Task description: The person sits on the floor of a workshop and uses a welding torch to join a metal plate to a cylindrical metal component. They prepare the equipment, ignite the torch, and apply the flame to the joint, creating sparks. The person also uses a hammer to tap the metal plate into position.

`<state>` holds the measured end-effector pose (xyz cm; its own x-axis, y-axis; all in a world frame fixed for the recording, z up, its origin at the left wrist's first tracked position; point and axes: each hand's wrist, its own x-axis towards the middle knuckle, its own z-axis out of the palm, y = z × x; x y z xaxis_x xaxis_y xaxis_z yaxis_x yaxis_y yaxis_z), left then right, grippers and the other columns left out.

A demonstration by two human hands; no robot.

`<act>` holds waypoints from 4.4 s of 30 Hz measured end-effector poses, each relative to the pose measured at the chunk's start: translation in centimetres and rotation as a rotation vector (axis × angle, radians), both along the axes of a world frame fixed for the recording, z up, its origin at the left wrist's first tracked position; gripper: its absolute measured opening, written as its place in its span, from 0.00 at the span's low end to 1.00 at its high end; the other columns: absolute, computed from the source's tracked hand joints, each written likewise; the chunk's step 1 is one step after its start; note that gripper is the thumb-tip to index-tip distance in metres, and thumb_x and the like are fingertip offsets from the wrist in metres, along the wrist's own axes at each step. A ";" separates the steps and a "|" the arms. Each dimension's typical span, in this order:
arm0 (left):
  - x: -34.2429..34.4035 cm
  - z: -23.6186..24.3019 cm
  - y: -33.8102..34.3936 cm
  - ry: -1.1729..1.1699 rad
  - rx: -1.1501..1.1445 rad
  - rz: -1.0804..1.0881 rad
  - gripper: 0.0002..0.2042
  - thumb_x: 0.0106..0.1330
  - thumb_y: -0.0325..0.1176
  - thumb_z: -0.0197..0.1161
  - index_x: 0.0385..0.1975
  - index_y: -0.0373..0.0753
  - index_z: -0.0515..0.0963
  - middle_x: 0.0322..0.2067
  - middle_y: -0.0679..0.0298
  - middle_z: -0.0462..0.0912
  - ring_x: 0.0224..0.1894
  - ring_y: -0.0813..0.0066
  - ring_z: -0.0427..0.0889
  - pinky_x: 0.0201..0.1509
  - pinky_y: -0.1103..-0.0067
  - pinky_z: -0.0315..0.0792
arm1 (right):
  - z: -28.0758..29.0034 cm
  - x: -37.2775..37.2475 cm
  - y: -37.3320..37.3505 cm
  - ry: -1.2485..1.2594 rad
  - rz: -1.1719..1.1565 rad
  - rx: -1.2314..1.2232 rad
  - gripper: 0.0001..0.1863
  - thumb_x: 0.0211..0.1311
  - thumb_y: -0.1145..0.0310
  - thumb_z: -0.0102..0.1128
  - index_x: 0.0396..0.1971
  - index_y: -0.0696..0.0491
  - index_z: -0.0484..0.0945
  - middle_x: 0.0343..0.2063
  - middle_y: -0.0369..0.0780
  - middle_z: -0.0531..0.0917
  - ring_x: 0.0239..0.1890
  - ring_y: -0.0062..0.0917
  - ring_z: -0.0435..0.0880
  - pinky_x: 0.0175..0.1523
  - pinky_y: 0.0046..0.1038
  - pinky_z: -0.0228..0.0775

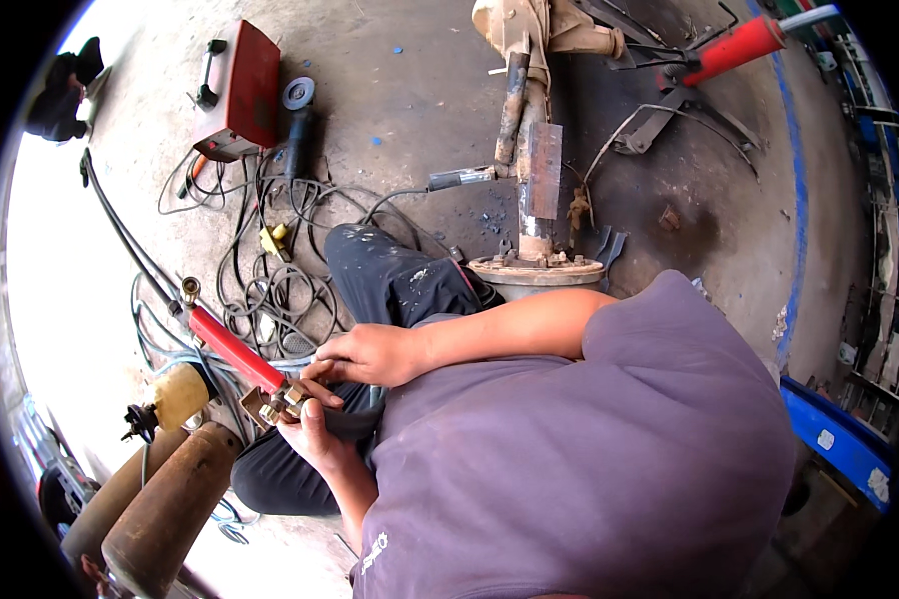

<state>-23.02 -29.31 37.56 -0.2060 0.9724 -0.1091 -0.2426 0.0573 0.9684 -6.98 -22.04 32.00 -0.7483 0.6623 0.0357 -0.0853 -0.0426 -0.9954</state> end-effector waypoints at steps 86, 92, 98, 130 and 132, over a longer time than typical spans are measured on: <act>1.2 -11.5 7.2 0.087 -0.095 -2.166 0.34 0.47 0.39 0.85 0.54 0.32 0.78 0.48 0.59 0.85 0.49 0.67 0.84 0.53 0.74 0.78 | -0.2 1.3 -6.4 0.148 -1.030 -0.196 0.14 0.68 0.65 0.62 0.36 0.61 0.72 0.26 0.48 0.81 0.29 0.37 0.82 0.37 0.38 0.72; 1.7 -13.2 9.1 0.173 -0.433 -1.860 0.27 0.55 0.35 0.78 0.53 0.32 0.78 0.47 0.60 0.85 0.48 0.70 0.84 0.52 0.75 0.78 | -0.4 2.7 -7.1 0.212 -0.979 -0.235 0.13 0.67 0.66 0.62 0.36 0.62 0.73 0.28 0.51 0.81 0.31 0.40 0.81 0.41 0.39 0.71; -3.9 -12.3 6.3 0.185 -0.695 -1.223 0.20 0.62 0.31 0.72 0.53 0.32 0.78 0.47 0.62 0.85 0.47 0.72 0.84 0.52 0.76 0.78 | -0.6 2.7 -6.6 0.200 -1.019 -0.220 0.14 0.67 0.65 0.60 0.38 0.63 0.74 0.32 0.54 0.82 0.36 0.46 0.82 0.45 0.40 0.71; 3.8 -7.1 5.9 0.628 1.046 -1.204 0.20 0.52 0.37 0.77 0.42 0.34 0.81 0.22 0.67 0.77 0.21 0.71 0.77 0.21 0.74 0.68 | -1.8 5.6 -2.7 0.333 -0.727 -0.711 0.15 0.70 0.61 0.65 0.27 0.53 0.73 0.17 0.34 0.76 0.15 0.16 0.73 0.19 0.22 0.66; 3.4 -7.3 5.7 0.622 1.051 -1.173 0.20 0.52 0.37 0.77 0.41 0.34 0.81 0.22 0.66 0.77 0.20 0.71 0.77 0.20 0.74 0.68 | -1.4 5.1 -2.6 0.322 -0.723 -0.732 0.15 0.71 0.61 0.65 0.27 0.53 0.73 0.17 0.34 0.76 0.14 0.16 0.72 0.18 0.22 0.65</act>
